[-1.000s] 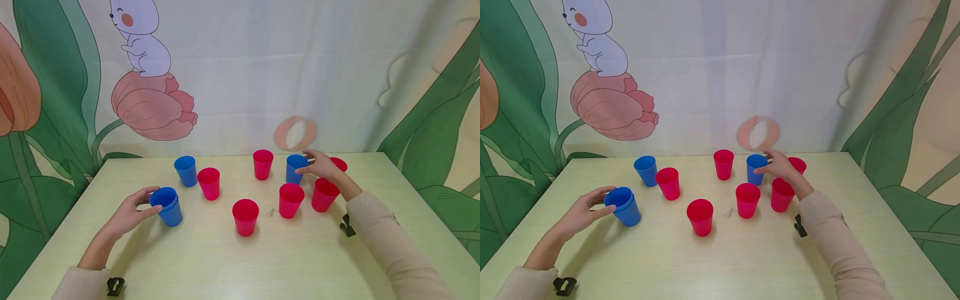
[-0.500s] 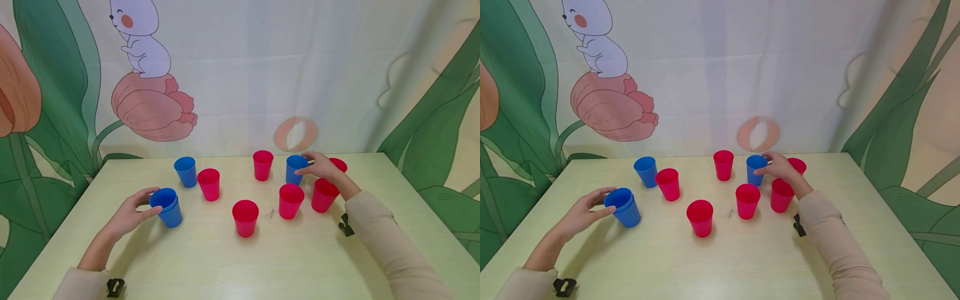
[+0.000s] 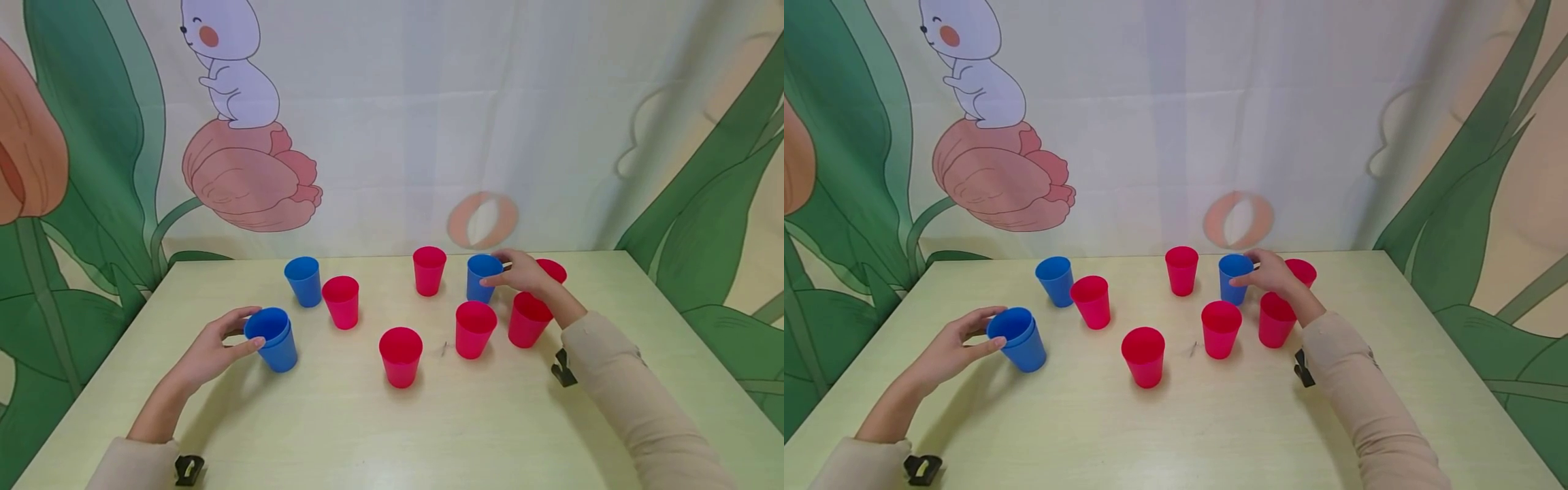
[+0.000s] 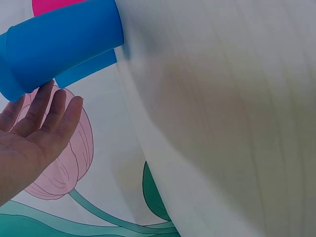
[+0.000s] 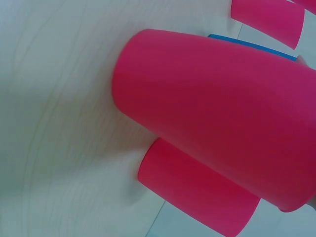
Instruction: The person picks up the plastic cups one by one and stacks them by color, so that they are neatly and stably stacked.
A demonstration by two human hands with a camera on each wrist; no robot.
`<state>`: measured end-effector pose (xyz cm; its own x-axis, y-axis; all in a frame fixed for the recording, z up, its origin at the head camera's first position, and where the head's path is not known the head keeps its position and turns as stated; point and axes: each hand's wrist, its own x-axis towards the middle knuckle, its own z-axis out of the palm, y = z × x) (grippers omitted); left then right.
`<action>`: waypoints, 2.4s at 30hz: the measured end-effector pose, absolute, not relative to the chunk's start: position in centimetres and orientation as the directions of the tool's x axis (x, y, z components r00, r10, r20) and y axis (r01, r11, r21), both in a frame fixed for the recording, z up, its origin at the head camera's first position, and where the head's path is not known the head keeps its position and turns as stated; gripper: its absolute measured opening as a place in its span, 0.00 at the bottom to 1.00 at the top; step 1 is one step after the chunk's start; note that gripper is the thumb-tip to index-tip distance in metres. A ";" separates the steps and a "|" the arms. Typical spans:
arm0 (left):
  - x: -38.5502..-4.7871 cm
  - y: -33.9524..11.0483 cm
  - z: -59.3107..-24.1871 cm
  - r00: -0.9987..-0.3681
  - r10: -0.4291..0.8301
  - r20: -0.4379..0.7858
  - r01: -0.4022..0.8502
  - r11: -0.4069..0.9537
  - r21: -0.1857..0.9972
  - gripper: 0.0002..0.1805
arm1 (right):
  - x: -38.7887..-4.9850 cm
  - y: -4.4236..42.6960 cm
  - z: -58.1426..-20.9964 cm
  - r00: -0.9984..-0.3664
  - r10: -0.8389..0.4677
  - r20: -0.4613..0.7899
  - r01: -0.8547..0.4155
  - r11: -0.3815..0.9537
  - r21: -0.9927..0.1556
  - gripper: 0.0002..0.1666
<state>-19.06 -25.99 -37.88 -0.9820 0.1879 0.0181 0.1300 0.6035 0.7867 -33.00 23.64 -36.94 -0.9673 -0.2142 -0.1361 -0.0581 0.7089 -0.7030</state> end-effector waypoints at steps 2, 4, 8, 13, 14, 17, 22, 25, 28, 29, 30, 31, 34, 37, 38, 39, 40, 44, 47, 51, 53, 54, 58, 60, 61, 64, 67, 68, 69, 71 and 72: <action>-19.1 -26.0 -37.9 -0.982 0.190 0.020 0.132 0.602 0.787 0.34 | -33.0 23.6 -37.0 -0.967 -0.215 -0.134 -0.061 0.711 -0.700 0.46; -19.1 -26.0 -37.9 -0.981 0.191 0.022 0.135 0.601 0.788 0.34 | -33.0 23.6 -36.9 -0.968 -0.213 -0.135 -0.060 0.713 -0.699 0.46; -19.2 -26.0 -38.0 -0.981 0.192 0.025 0.138 0.602 0.786 0.34 | -33.0 23.5 -36.7 -0.969 -0.208 -0.136 -0.053 0.706 -0.706 0.46; -19.1 -26.0 -38.0 -0.982 0.189 0.025 0.136 0.602 0.787 0.34 | -33.0 23.5 -36.7 -0.970 -0.205 -0.129 -0.049 0.690 -0.722 0.47; -19.1 -26.0 -37.9 -0.982 0.188 0.025 0.135 0.602 0.787 0.34 | -32.9 23.5 -36.7 -0.971 -0.204 -0.128 -0.049 0.686 -0.726 0.47; -19.0 -26.0 -38.0 -0.983 0.184 0.023 0.131 0.604 0.786 0.34 | -32.7 23.6 -36.6 -0.972 -0.196 -0.129 -0.038 0.673 -0.739 0.47; -19.0 -25.9 -38.0 -0.983 0.182 0.018 0.126 0.604 0.787 0.35 | -32.2 23.6 -36.2 -0.975 -0.183 -0.125 -0.028 0.661 -0.750 0.48; -19.1 -25.9 -38.0 -0.983 0.184 0.020 0.129 0.604 0.786 0.35 | -32.1 23.6 -35.9 -0.977 -0.179 -0.113 -0.034 0.659 -0.751 0.48; -19.1 -25.9 -37.9 -0.983 0.184 0.023 0.132 0.606 0.784 0.35 | -31.8 23.5 -35.6 -0.977 -0.185 -0.105 -0.043 0.656 -0.753 0.48; -19.1 -25.9 -37.9 -0.983 0.184 0.024 0.132 0.607 0.783 0.35 | -31.7 23.5 -35.5 -0.977 -0.187 -0.104 -0.045 0.654 -0.755 0.48; -19.1 -25.9 -37.9 -0.983 0.183 0.025 0.133 0.609 0.782 0.35 | -31.6 23.5 -35.4 -0.976 -0.191 -0.103 -0.047 0.651 -0.758 0.47; -19.0 -25.9 -37.9 -0.983 0.182 0.025 0.133 0.609 0.782 0.35 | -31.6 23.4 -35.3 -0.976 -0.192 -0.102 -0.048 0.648 -0.760 0.47; -19.0 -25.9 -37.9 -0.983 0.179 0.025 0.131 0.609 0.782 0.34 | -31.3 23.3 -34.8 -0.975 -0.199 -0.097 -0.054 0.639 -0.767 0.47; -19.0 -25.8 -37.8 -0.983 0.180 0.025 0.132 0.610 0.782 0.35 | -31.2 23.2 -34.5 -0.975 -0.203 -0.088 -0.063 0.636 -0.769 0.46; -19.0 -25.8 -37.8 -0.983 0.180 0.024 0.131 0.609 0.782 0.35 | -31.2 23.2 -34.4 -0.975 -0.205 -0.085 -0.067 0.637 -0.768 0.46; -19.1 -25.8 -37.8 -0.983 0.180 0.024 0.131 0.609 0.782 0.35 | -31.2 23.2 -34.4 -0.975 -0.207 -0.082 -0.070 0.637 -0.768 0.47; -19.1 -25.8 -37.8 -0.983 0.182 0.023 0.131 0.608 0.783 0.35 | -31.2 23.2 -34.3 -0.975 -0.207 -0.080 -0.072 0.638 -0.767 0.47; -19.1 -25.8 -37.8 -0.983 0.183 0.021 0.129 0.604 0.787 0.35 | -31.1 23.3 -34.1 -0.976 -0.206 -0.072 -0.079 0.639 -0.765 0.47; -19.1 -25.9 -37.8 -0.983 0.182 0.024 0.131 0.601 0.788 0.35 | -30.9 23.4 -33.9 -0.977 -0.203 -0.060 -0.084 0.634 -0.768 0.48; -19.1 -25.9 -37.8 -0.983 0.182 0.030 0.135 0.601 0.788 0.34 | -30.4 23.5 -33.7 -0.980 -0.197 -0.042 -0.092 0.620 -0.779 0.50; -19.1 -25.9 -37.8 -0.983 0.183 0.033 0.139 0.601 0.787 0.34 | -30.3 23.6 -33.6 -0.980 -0.197 -0.032 -0.098 0.614 -0.783 0.50; -19.1 -25.9 -37.8 -0.982 0.184 0.034 0.140 0.601 0.787 0.34 | -30.2 23.7 -33.6 -0.980 -0.194 -0.031 -0.097 0.610 -0.786 0.50; -19.1 -25.8 -37.8 -0.983 0.183 0.032 0.138 0.601 0.787 0.34 | -30.0 23.8 -33.3 -0.979 -0.201 -0.014 -0.113 0.603 -0.789 0.48; -19.1 -25.8 -37.8 -0.983 0.181 0.029 0.134 0.602 0.787 0.35 | -29.9 23.9 -33.1 -0.979 -0.203 -0.008 -0.118 0.601 -0.791 0.48; -19.1 -25.8 -37.8 -0.983 0.180 0.028 0.133 0.604 0.786 0.35 | -29.8 23.8 -32.9 -0.979 -0.203 -0.004 -0.121 0.599 -0.791 0.48; -19.1 -25.8 -37.8 -0.984 0.177 0.024 0.129 0.607 0.784 0.35 | -29.5 23.7 -32.6 -0.980 -0.200 0.000 -0.121 0.593 -0.796 0.48; -19.1 -25.8 -37.9 -0.984 0.177 0.021 0.127 0.608 0.783 0.35 | -29.2 23.4 -32.3 -0.981 -0.195 0.010 -0.125 0.587 -0.800 0.48; -19.1 -25.8 -37.9 -0.984 0.177 0.021 0.126 0.607 0.784 0.35 | -29.2 23.4 -32.2 -0.981 -0.195 0.013 -0.127 0.585 -0.801 0.48; -19.1 -25.8 -38.0 -0.984 0.177 0.021 0.126 0.608 0.784 0.35 | -29.1 23.3 -32.1 -0.981 -0.196 0.017 -0.131 0.583 -0.802 0.48; -19.2 -25.8 -38.0 -0.984 0.177 0.024 0.128 0.608 0.784 0.35 | -28.9 23.2 -31.9 -0.980 -0.199 0.025 -0.138 0.578 -0.804 0.47; -19.2 -25.7 -38.0 -0.984 0.178 0.026 0.130 0.607 0.784 0.35 | -28.9 23.1 -31.7 -0.979 -0.201 0.030 -0.143 0.576 -0.805 0.47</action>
<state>-19.19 -25.74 -38.02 -0.9838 0.1775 0.0256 0.1300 0.6073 0.7838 -28.85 23.14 -31.73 -0.9792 -0.2008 0.0298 -0.1427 0.5764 -0.8046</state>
